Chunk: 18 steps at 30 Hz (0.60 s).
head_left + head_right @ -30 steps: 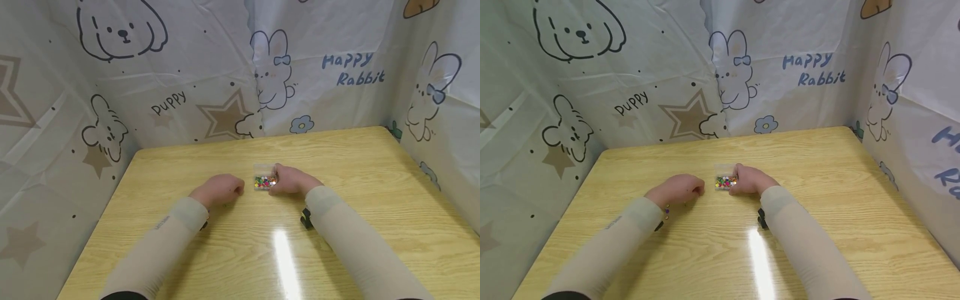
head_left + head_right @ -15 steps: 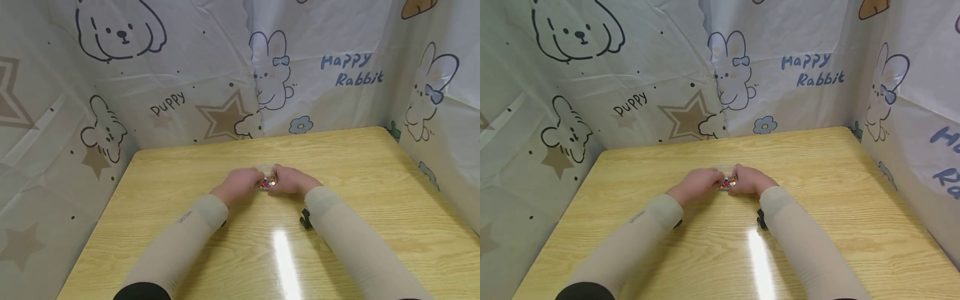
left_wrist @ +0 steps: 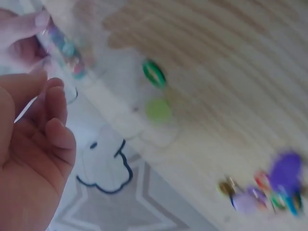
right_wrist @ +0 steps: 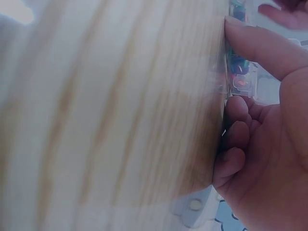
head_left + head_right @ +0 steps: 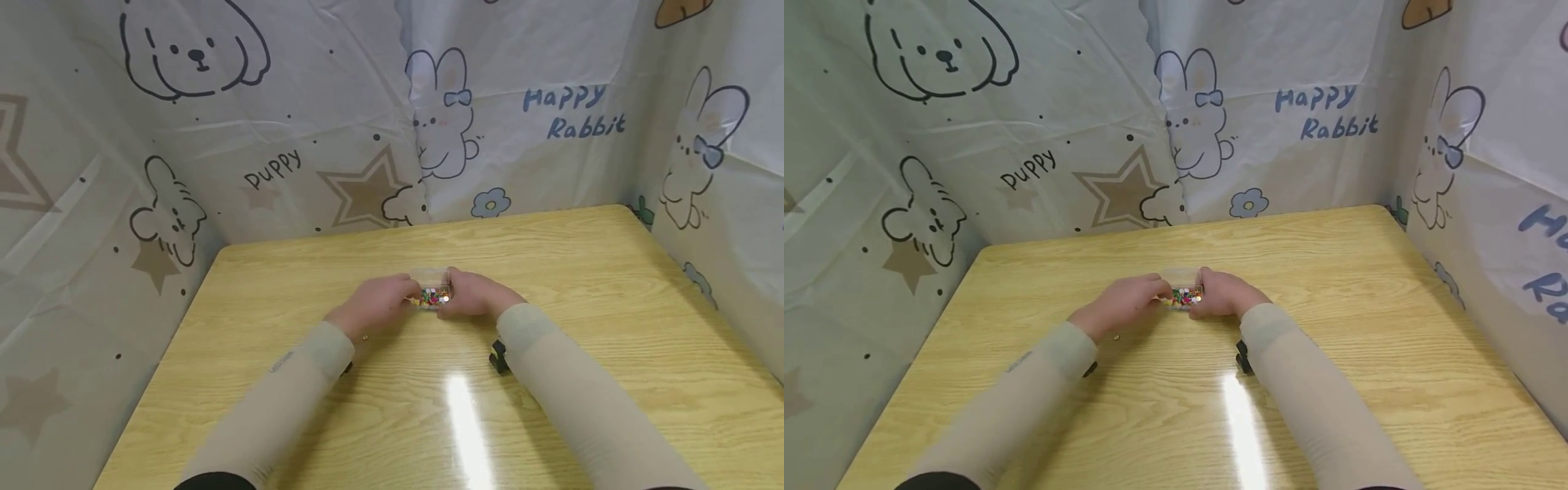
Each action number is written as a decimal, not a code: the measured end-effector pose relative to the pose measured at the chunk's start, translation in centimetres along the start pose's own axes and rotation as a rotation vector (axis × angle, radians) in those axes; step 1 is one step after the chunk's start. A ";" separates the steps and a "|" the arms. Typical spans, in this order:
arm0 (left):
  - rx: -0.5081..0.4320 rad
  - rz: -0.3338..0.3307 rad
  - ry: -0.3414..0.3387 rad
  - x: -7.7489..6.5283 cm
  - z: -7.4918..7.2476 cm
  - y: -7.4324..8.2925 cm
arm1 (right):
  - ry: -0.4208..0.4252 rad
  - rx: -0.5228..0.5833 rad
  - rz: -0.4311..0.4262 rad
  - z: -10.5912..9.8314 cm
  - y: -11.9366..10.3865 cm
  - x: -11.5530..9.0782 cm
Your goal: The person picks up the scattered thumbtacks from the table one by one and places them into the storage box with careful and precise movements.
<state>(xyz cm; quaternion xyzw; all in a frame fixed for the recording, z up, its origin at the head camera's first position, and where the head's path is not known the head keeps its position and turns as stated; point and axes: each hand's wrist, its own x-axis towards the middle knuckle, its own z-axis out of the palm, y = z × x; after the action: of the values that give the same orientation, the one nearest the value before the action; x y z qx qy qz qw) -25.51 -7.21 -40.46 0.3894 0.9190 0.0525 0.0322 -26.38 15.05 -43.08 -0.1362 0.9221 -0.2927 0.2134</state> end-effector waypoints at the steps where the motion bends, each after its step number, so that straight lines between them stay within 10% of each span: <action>1: 0.002 -0.013 -0.015 -0.4 -0.1 -0.3 | 0.000 0.004 0.003 0.0 0.0 0.0; 18: -0.047 -0.119 -0.220 -5.6 -0.9 -3.7 | -0.007 -0.001 0.014 0.2 -0.2 -0.1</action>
<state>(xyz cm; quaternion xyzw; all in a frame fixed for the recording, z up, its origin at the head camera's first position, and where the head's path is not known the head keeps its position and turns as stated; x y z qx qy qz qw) -24.40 -13.87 -39.88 0.3369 0.9298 0.0290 0.1453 -26.15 14.85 -43.04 -0.1308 0.9225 -0.2900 0.2184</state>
